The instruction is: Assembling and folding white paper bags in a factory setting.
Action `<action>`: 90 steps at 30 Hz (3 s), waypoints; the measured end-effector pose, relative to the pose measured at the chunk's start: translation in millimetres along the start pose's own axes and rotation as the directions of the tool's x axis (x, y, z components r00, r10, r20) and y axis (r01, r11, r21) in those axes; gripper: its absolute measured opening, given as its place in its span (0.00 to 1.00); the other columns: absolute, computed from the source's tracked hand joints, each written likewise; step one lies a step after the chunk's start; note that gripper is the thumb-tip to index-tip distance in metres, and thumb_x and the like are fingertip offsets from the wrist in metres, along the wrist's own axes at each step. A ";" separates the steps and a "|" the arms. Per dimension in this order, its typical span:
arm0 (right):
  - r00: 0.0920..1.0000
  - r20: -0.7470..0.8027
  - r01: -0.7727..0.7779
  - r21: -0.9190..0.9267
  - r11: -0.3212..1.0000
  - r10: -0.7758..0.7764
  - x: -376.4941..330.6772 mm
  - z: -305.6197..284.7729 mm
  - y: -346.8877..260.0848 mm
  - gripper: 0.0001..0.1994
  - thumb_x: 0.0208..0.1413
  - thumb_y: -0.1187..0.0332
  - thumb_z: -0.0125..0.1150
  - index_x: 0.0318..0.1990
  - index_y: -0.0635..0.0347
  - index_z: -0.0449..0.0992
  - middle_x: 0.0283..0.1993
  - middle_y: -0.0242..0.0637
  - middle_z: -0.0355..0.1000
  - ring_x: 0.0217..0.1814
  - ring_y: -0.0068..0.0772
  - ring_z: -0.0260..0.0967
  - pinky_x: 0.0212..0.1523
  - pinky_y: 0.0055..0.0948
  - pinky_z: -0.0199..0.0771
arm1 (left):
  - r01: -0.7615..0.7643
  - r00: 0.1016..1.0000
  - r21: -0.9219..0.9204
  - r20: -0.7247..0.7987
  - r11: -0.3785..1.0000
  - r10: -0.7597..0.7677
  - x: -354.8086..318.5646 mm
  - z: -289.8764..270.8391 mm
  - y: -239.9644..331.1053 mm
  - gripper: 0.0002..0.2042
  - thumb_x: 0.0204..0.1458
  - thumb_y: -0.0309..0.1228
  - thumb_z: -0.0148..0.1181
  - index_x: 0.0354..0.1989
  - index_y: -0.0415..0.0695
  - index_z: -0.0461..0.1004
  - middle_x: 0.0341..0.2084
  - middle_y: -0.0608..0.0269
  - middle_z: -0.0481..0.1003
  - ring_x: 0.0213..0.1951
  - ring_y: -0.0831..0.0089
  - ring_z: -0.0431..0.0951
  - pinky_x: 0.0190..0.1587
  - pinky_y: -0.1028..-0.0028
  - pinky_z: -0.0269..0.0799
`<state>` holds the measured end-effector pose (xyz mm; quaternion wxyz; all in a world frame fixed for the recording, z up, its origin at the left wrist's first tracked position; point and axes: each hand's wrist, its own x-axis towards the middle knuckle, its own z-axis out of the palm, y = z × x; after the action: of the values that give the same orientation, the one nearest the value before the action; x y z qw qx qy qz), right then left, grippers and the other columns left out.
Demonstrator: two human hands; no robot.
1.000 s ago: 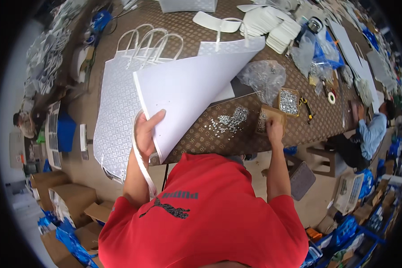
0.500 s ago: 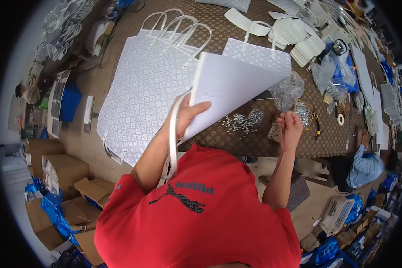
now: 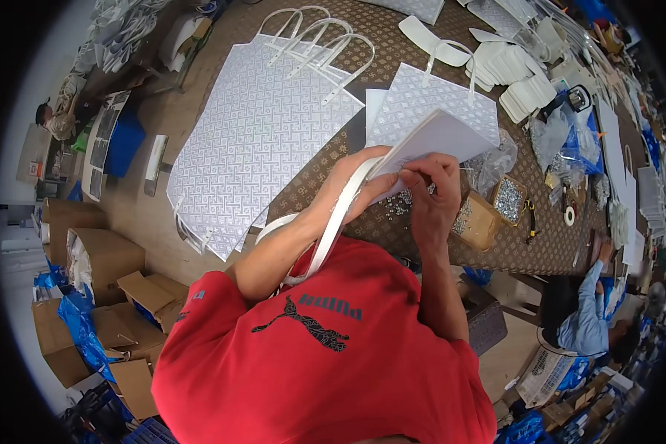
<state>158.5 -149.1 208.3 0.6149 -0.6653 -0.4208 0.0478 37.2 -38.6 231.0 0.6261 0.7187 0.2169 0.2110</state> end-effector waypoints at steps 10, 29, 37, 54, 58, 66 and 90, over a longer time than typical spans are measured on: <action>0.996 0.018 -0.092 0.046 0.995 0.091 -13.3 -6.9 11.9 0.07 0.50 0.82 0.66 0.35 0.62 0.77 0.39 0.30 0.63 0.41 0.25 0.62 0.41 0.23 0.67 | -0.059 0.997 0.068 0.050 0.996 0.056 0.5 8.7 -11.8 0.13 0.52 0.25 0.61 0.47 0.38 0.76 0.32 0.49 0.79 0.35 0.66 0.81 0.40 0.69 0.74; 0.702 -0.294 -0.671 -0.581 0.462 0.649 -88.0 -162.8 218.3 0.06 0.51 0.69 0.67 0.34 0.60 0.80 0.31 0.41 0.79 0.34 0.36 0.78 0.37 0.34 0.75 | 0.255 0.960 -0.036 -0.109 0.966 -0.257 22.3 -48.7 -0.5 0.16 0.54 0.30 0.65 0.47 0.32 0.77 0.34 0.55 0.80 0.35 0.68 0.80 0.41 0.73 0.75; 0.784 -0.029 -0.401 -0.787 0.469 0.620 -121.1 -152.0 291.7 0.06 0.50 0.69 0.62 0.32 0.59 0.82 0.30 0.46 0.79 0.36 0.45 0.79 0.38 0.41 0.76 | 0.304 0.947 -0.073 -0.084 0.950 -0.309 18.0 -41.0 -5.3 0.19 0.57 0.35 0.62 0.49 0.32 0.76 0.37 0.51 0.80 0.37 0.67 0.80 0.43 0.72 0.74; 0.785 0.091 -0.540 0.584 0.606 0.612 -20.5 -47.6 64.6 0.06 0.64 0.74 0.57 0.45 0.65 0.75 0.43 0.41 0.78 0.40 0.27 0.75 0.44 0.26 0.77 | 0.431 0.902 -0.255 0.111 0.866 -0.417 33.4 -19.7 0.2 0.20 0.53 0.35 0.64 0.49 0.32 0.77 0.38 0.52 0.80 0.37 0.68 0.80 0.42 0.74 0.75; 0.899 0.160 -0.433 0.459 0.776 0.407 -16.4 -12.1 37.6 0.05 0.61 0.77 0.60 0.43 0.64 0.77 0.45 0.37 0.75 0.42 0.24 0.72 0.45 0.23 0.74 | 0.401 0.916 -0.260 0.112 0.879 -0.385 30.5 -17.3 1.6 0.19 0.54 0.35 0.64 0.48 0.32 0.77 0.38 0.53 0.80 0.38 0.69 0.80 0.42 0.74 0.75; 0.981 0.013 -0.191 0.233 0.953 0.193 -13.0 7.2 35.6 0.06 0.54 0.81 0.65 0.37 0.60 0.82 0.43 0.29 0.63 0.45 0.22 0.64 0.45 0.20 0.68 | 0.372 0.928 -0.316 0.097 0.872 -0.361 25.5 -16.4 2.7 0.17 0.53 0.34 0.63 0.45 0.33 0.78 0.34 0.55 0.79 0.35 0.71 0.79 0.38 0.74 0.74; 0.780 0.248 -0.622 0.408 0.668 0.575 -14.8 -19.2 39.0 0.17 0.61 0.75 0.57 0.57 0.71 0.67 0.55 0.44 0.72 0.56 0.35 0.71 0.55 0.33 0.73 | -0.421 0.906 0.604 0.321 0.676 0.277 28.5 0.9 -35.8 0.15 0.59 0.28 0.54 0.54 0.40 0.74 0.42 0.45 0.79 0.40 0.47 0.79 0.42 0.58 0.75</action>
<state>179.7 -168.8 172.7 0.6850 -0.5941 -0.1839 0.3795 59.3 -18.6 196.3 0.2972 0.9383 0.0702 0.1624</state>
